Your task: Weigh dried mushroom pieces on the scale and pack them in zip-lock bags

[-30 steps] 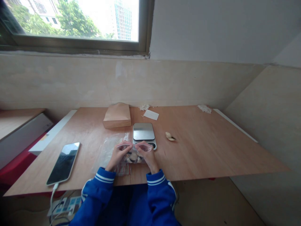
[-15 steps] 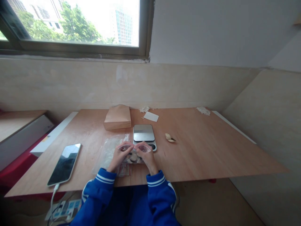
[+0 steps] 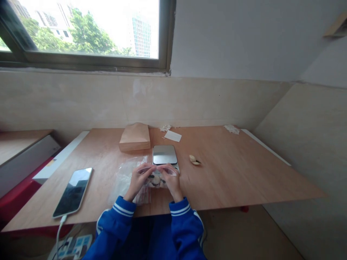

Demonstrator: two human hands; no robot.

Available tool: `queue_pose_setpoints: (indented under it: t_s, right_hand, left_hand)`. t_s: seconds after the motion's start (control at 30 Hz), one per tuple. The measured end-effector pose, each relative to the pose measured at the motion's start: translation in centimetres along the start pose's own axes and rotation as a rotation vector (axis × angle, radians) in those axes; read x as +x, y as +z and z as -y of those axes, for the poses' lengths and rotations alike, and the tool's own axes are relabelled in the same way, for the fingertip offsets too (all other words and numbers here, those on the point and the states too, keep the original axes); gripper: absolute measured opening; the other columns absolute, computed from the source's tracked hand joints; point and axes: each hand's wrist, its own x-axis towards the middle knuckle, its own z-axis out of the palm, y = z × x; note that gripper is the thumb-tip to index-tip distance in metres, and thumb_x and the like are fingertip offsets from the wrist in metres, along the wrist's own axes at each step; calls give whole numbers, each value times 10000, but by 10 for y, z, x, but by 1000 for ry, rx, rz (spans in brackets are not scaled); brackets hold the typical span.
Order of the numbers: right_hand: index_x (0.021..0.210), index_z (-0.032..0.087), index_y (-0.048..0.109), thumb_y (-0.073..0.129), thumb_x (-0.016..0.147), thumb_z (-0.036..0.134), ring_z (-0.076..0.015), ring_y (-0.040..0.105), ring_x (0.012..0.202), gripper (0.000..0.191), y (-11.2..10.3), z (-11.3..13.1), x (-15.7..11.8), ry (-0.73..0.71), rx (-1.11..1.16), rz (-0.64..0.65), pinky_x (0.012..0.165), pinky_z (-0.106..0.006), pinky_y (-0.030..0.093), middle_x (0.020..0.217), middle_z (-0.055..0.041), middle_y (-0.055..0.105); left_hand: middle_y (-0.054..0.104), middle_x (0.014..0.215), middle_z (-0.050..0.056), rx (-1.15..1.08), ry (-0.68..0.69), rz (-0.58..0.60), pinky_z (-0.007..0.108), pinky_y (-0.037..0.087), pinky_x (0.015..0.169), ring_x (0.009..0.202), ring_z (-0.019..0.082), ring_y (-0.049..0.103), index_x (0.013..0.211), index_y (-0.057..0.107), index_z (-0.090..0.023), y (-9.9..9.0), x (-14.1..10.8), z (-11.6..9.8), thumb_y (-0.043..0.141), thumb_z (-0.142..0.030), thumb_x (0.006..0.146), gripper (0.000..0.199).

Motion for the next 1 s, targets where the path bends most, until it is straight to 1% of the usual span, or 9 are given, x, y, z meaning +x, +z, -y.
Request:
queue_pose_setpoints:
  t_s: [0.2, 0.37, 0.47, 0.57, 0.63, 0.77, 0.87, 0.93, 1.0]
  right_hand:
    - [632, 226, 688, 747, 738, 370, -189, 626, 670, 189, -5, 16, 1, 26, -6, -18, 678, -304, 512, 643, -6, 670]
    - [713, 213, 710, 685, 804, 480, -202, 623, 715, 284, -11, 24, -2, 66, -9, 27, 688, -307, 497, 695, -31, 668]
    - [786, 193, 739, 591, 847, 584, -184, 606, 664, 423, -20, 21, -4, 163, 29, -5, 642, -292, 486, 685, -45, 661]
    - [802, 185, 741, 581, 818, 654, -173, 585, 615, 496, -29, 17, -7, 235, 48, -78, 575, -276, 465, 676, -52, 663]
    - [741, 186, 724, 581, 796, 687, -176, 588, 601, 524, -32, 15, -8, 264, 70, -135, 562, -276, 464, 656, -56, 664]
    - [590, 191, 667, 639, 741, 695, -167, 580, 557, 527, -35, 18, -6, 277, 118, -227, 567, -276, 469, 587, -46, 642]
    - [559, 195, 668, 615, 753, 703, -179, 600, 564, 547, -37, 25, -5, 309, 131, -194, 583, -287, 481, 585, -58, 654]
    - [567, 197, 679, 534, 803, 716, -188, 619, 583, 589, -39, 28, -4, 325, 119, -132, 602, -294, 493, 610, -72, 673]
    - [572, 202, 673, 498, 824, 717, -181, 616, 571, 600, -41, 29, -3, 325, 107, -124, 585, -288, 493, 607, -68, 670]
  left_hand:
    - [711, 730, 42, 3, -58, 6, 266, 478, 652, 700, 178, 628, 762, 734, -155, -3, 1, -9, 631, -469, 837, 339]
    - [652, 617, 24, -97, -128, -86, 256, 463, 586, 598, 153, 585, 612, 666, -162, 3, 2, -20, 570, -589, 837, 492]
    - [677, 621, 49, -144, -169, -107, 273, 499, 646, 617, 170, 626, 612, 701, -174, 5, 2, -26, 460, -637, 876, 584]
    - [709, 653, 75, -143, -201, -24, 305, 523, 708, 648, 196, 662, 638, 741, -187, 5, 1, -31, 345, -648, 911, 666]
    - [719, 662, 83, -140, -216, 19, 331, 532, 748, 654, 209, 670, 641, 752, -195, 6, 0, -35, 284, -655, 920, 713]
    - [727, 660, 93, -140, -246, 43, 361, 534, 817, 701, 229, 690, 630, 762, -201, 11, 0, -44, 207, -669, 920, 781]
    - [733, 665, 93, -155, -270, 24, 374, 540, 806, 708, 238, 695, 620, 761, -205, 15, 1, -45, 189, -672, 916, 795]
    - [732, 669, 96, -168, -282, 5, 379, 538, 808, 706, 242, 694, 610, 753, -204, 17, 2, -41, 174, -667, 919, 803]
    - [736, 703, 102, -201, -292, -1, 378, 531, 828, 744, 245, 696, 633, 751, -202, 20, 3, -35, 144, -666, 921, 817]
